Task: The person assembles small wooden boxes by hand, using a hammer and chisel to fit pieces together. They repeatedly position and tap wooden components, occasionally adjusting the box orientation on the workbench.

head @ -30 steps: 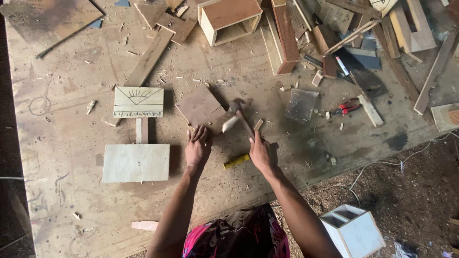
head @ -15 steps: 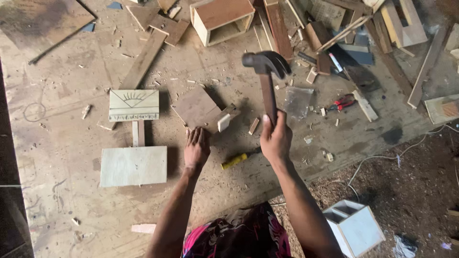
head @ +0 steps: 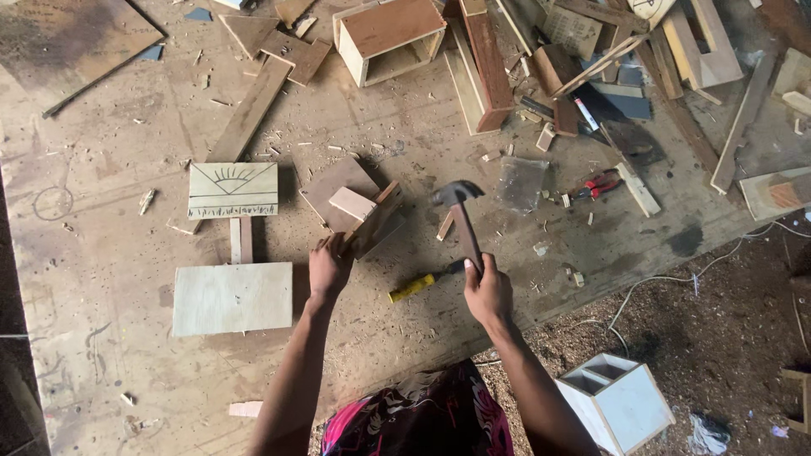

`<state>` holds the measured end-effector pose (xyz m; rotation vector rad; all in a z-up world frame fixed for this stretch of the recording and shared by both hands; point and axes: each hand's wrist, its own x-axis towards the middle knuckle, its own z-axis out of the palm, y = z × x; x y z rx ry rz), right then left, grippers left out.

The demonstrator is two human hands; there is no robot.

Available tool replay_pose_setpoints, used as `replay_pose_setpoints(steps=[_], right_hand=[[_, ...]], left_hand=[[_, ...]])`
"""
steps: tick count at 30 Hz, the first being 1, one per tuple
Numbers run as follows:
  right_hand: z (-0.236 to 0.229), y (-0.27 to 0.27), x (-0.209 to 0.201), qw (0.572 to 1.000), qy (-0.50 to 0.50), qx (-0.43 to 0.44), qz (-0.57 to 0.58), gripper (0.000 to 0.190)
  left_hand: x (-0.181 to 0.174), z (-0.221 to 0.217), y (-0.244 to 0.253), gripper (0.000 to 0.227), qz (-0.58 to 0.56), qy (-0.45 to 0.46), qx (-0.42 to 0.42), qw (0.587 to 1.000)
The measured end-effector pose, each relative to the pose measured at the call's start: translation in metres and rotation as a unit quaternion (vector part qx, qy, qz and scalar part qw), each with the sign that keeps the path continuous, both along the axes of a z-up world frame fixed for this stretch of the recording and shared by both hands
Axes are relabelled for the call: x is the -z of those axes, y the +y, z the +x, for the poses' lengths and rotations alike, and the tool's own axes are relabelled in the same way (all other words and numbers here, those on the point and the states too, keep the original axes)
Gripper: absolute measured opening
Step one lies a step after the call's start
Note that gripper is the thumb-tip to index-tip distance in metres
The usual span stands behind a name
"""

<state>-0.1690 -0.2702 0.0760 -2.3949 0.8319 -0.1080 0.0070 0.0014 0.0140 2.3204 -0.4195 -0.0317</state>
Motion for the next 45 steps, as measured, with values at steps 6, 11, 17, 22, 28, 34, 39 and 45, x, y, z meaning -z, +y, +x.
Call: replay_pose_setpoints(steps=[6, 11, 17, 22, 28, 34, 39, 45], right_hand=[[-0.006, 0.0, 0.038, 0.996, 0.076, 0.036, 0.007, 0.035], [0.01, 0.0, 0.044, 0.984, 0.125, 0.068, 0.106, 0.035], [0.027, 0.015, 0.029, 0.988, 0.065, 0.095, 0.104, 0.029], [0.026, 0.021, 0.021, 0.998, 0.037, 0.033, 0.048, 0.034], [0.016, 0.021, 0.01, 0.999, 0.004, -0.031, 0.009, 0.034], [0.014, -0.006, -0.013, 0.986, 0.135, -0.044, 0.089, 0.031], [0.01, -0.035, -0.015, 0.989, 0.09, -0.11, 0.038, 0.029], [-0.009, -0.068, 0.011, 0.982, 0.08, -0.167, 0.028, 0.042]], left_hand=[[0.008, -0.006, -0.002, 0.02, -0.067, -0.011, 0.031, 0.997], [0.015, -0.015, -0.008, 0.026, -0.087, 0.07, -0.016, 0.994], [0.008, -0.031, -0.014, 0.031, -0.015, 0.189, -0.023, 0.982], [-0.001, -0.04, -0.018, 0.03, -0.118, 0.056, -0.045, 0.99], [-0.008, -0.027, -0.009, 0.024, -0.1, 0.033, -0.045, 0.993], [-0.013, 0.005, 0.031, 0.026, -0.076, 0.11, 0.059, 0.989], [0.022, 0.02, 0.039, 0.029, -0.133, 0.104, 0.108, 0.98], [0.037, 0.063, 0.07, 0.031, -0.22, 0.264, 0.043, 0.938]])
